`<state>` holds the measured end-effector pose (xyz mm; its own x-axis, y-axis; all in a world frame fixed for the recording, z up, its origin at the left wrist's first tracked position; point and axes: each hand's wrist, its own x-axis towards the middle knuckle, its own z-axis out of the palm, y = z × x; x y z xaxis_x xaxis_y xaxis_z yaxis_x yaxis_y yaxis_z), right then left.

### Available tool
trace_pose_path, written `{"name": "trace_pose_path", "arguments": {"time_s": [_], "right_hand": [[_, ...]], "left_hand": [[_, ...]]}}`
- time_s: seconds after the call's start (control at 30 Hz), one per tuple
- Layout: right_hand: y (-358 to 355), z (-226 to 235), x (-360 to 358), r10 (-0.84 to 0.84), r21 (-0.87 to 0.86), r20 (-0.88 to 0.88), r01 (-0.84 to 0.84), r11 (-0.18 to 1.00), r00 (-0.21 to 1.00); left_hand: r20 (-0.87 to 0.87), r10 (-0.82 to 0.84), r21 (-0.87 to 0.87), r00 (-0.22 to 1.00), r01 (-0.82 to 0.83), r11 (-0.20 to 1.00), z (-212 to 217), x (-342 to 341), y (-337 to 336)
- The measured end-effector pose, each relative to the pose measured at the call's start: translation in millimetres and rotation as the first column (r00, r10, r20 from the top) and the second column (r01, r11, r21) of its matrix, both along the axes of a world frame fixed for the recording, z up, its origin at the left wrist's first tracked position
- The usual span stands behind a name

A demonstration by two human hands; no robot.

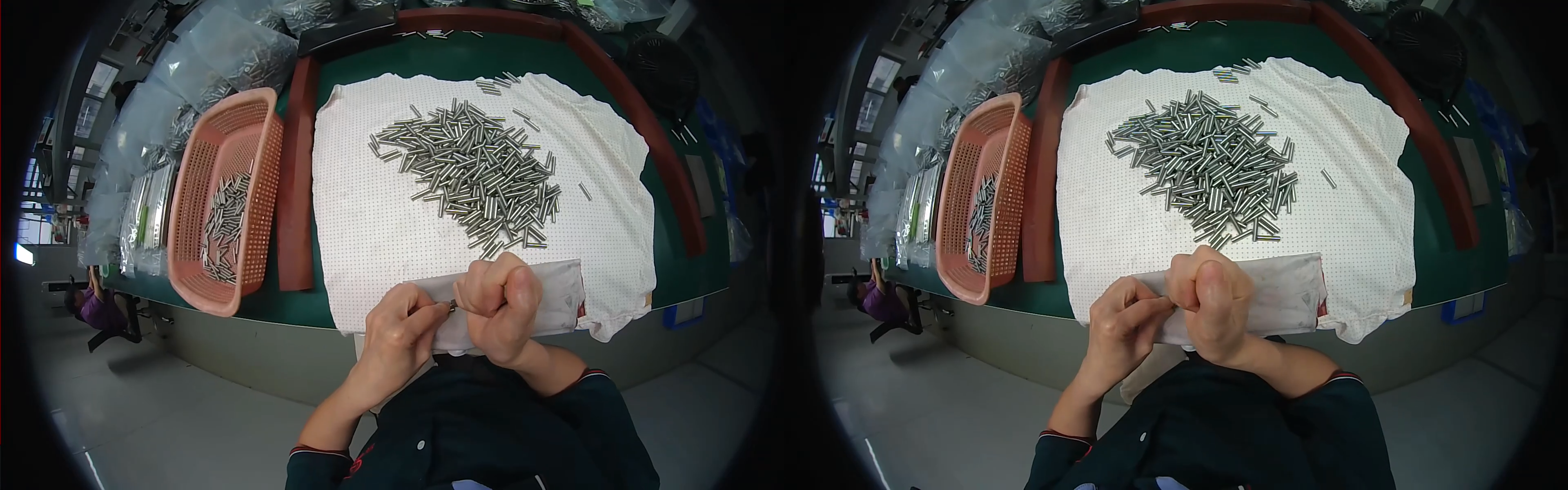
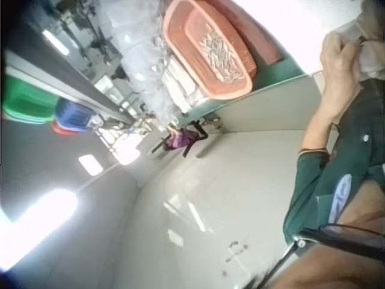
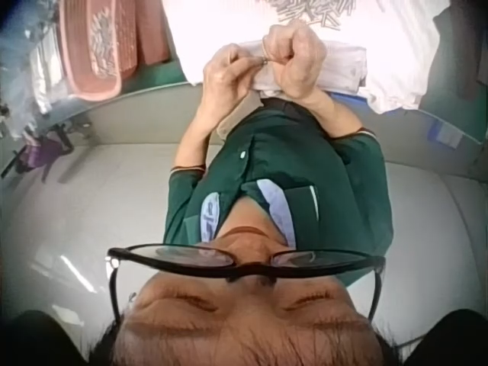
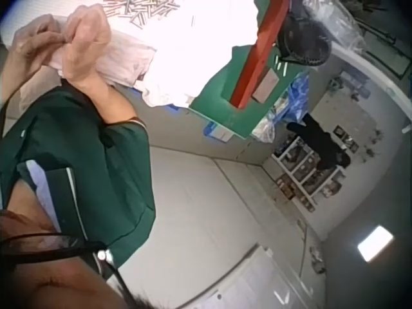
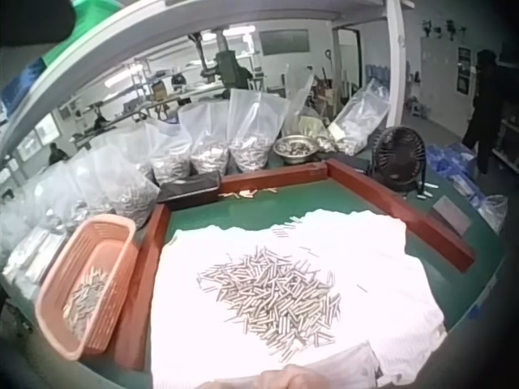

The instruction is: Inspecting and sorting small metal pins on a workbench at a manufacturing facility.

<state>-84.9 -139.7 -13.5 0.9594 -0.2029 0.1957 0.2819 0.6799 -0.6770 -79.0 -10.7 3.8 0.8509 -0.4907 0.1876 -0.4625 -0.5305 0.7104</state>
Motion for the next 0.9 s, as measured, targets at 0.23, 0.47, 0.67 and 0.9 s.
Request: {"name": "trace_pose_path", "arguments": {"time_s": [0.23,0.47,0.67,0.9], "right_hand": [[7,3,-6,-0.051,-0.280,0.139,0.089,0.956,0.989],[-31,13,-8,-0.032,0.273,-0.045,0.043,0.961,0.998],[-74,13,-21,-0.110,0.293,-0.114,0.140,0.946,0.987],[-81,1,-20,-0.087,0.372,-0.183,0.151,0.916,0.979]], "left_hand": [[0.028,-0.040,0.001,0.999,0.040,0.999,0,1,1],[0.116,-0.053,0.064,0.992,0.046,0.997,3,-5,2],[0.319,-0.144,0.414,0.937,-0.001,0.910,8,-8,-8],[-0.164,0.033,-0.043,0.986,-0.040,0.998,18,9,2]]}}
